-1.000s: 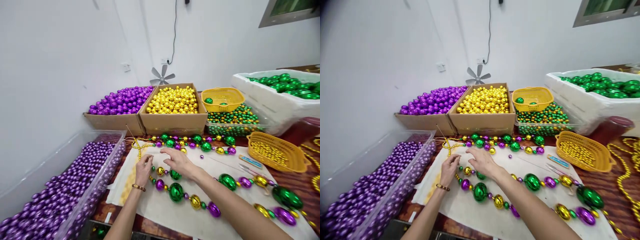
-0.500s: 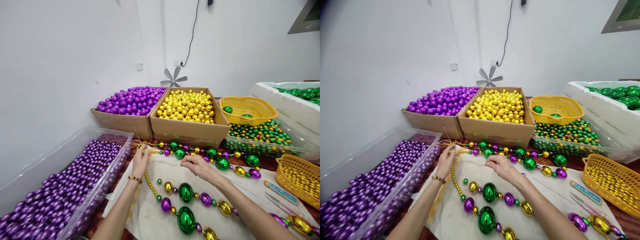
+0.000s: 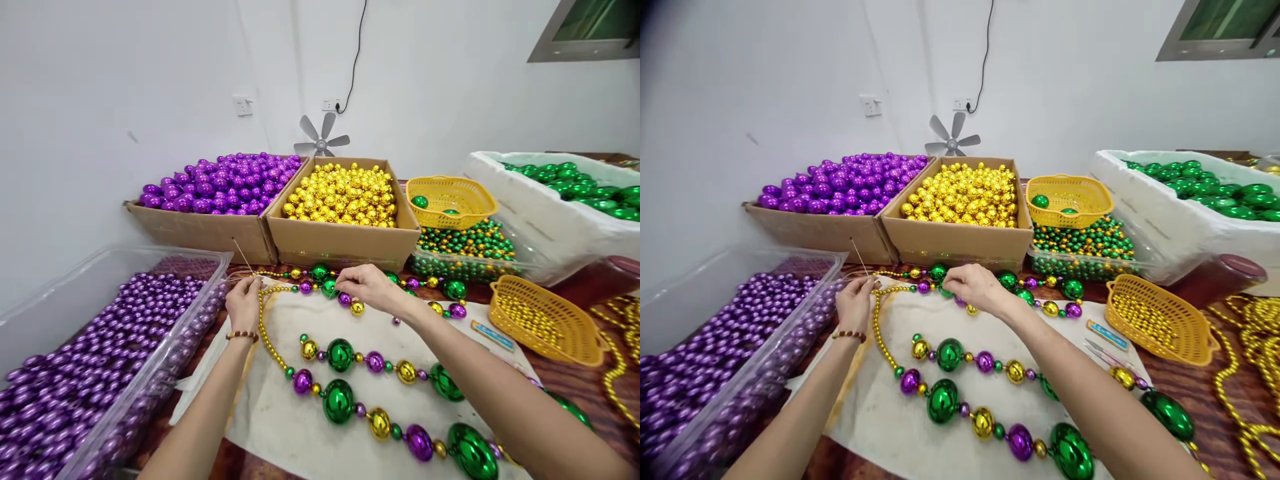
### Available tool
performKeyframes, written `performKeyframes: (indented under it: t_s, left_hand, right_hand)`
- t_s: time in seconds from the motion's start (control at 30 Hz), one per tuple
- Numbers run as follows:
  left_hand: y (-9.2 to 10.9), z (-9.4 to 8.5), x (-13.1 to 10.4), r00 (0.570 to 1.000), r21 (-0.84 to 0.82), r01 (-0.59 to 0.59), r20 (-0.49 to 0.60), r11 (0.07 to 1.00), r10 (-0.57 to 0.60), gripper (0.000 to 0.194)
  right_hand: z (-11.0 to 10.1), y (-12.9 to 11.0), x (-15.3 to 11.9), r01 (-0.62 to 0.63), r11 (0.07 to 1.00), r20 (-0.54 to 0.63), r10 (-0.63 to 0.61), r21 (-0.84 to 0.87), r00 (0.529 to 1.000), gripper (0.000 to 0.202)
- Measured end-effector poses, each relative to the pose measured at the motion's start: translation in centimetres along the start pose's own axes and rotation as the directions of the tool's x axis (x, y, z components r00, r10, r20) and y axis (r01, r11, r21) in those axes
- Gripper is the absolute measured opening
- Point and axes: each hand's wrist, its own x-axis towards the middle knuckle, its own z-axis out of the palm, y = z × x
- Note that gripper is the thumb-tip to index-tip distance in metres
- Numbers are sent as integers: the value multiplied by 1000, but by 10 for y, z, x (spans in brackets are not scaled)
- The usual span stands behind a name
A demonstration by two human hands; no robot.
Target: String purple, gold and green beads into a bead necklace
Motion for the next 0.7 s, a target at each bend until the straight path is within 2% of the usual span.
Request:
performKeyframes:
  t_s: [0.1, 0.2, 0.33, 0.4, 0.47, 0.57, 0.7]
  left_hand:
    - [26, -19, -39, 999, -89, -51, -4, 995, 51, 30]
    - [71, -41, -71, 988, -250, -125, 54, 960, 143, 23]
    - [137, -69, -90, 969, -459, -114, 143, 881, 200, 19]
    - [159, -74, -92, 960, -501, -72, 199, 862, 196, 19]
    - [168, -71, -91, 946, -535, -10, 269, 845, 181, 20]
    - [163, -53, -90, 922, -572, 79, 354, 816, 159, 21]
    - [148, -27, -90, 908, -547, 54, 375, 835, 187, 17]
  right_hand:
    - [-9, -7, -1, 10, 998, -10, -9, 66, 1000, 17]
    - [-19, -19, -5, 18, 989, -16, -16, 150, 1000, 17]
    - [-34, -36, -11, 20, 962, -6, -19, 273, 1000, 16]
    - [-39, -42, -14, 27, 947, -2, -28, 321, 1000, 15]
    - [-39, -45, -16, 36, 932, 3, -40, 361, 999, 14]
    - [-30, -48, -20, 64, 904, 6, -74, 422, 997, 11]
    - [-7, -50, -21, 107, 835, 33, -148, 541, 989, 12]
